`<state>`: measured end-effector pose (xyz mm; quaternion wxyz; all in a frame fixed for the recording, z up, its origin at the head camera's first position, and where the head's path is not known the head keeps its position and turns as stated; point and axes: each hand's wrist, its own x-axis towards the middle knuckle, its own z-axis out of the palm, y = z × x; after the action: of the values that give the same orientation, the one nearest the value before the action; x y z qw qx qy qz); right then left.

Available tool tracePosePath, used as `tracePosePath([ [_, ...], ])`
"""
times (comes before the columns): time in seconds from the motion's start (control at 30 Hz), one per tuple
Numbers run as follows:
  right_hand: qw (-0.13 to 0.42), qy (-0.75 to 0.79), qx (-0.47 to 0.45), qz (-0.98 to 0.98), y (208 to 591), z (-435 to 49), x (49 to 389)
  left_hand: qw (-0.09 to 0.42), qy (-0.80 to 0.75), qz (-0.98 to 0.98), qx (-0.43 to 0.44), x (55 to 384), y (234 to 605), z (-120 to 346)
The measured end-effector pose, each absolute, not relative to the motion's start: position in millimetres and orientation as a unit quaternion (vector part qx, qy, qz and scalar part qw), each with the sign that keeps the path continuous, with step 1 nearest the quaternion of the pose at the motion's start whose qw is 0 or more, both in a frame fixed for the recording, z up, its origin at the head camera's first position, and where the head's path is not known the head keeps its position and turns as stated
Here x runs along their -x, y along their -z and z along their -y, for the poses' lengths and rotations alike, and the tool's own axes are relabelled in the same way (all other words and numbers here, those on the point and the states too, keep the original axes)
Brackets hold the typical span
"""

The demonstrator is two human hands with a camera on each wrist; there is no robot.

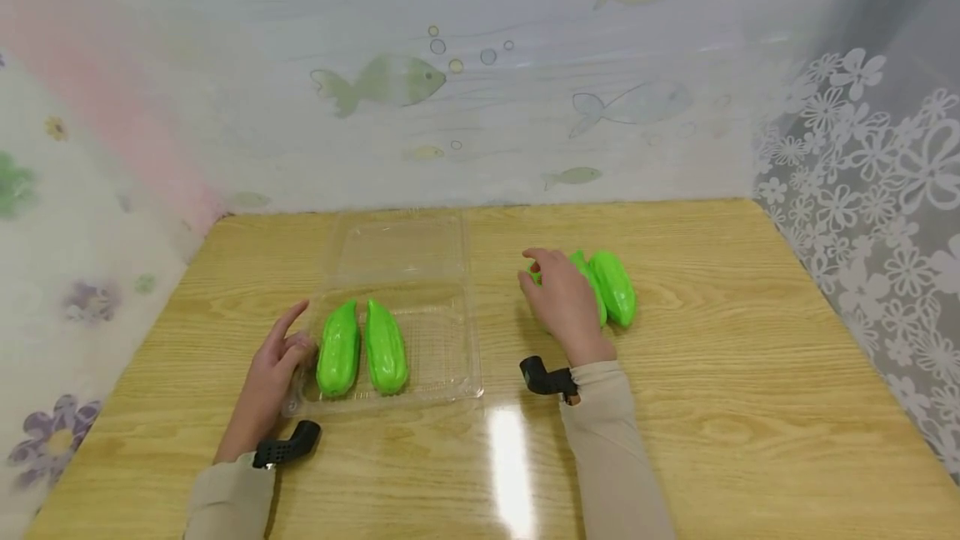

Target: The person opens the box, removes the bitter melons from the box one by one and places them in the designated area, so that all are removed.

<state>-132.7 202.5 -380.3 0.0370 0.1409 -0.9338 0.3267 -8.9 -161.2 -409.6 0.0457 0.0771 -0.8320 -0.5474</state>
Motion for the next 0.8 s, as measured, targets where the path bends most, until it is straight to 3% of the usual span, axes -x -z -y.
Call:
tracePosePath([
  [0.4,0.004,-0.351,-0.192,0.917,377,-194,130,0.053,0.547,0.833,-0.066,9,411,161],
  [0.8,0.003,-0.374,-0.233,0.898,372,-179,125,0.047,0.551,0.83,-0.07,10,407,161],
])
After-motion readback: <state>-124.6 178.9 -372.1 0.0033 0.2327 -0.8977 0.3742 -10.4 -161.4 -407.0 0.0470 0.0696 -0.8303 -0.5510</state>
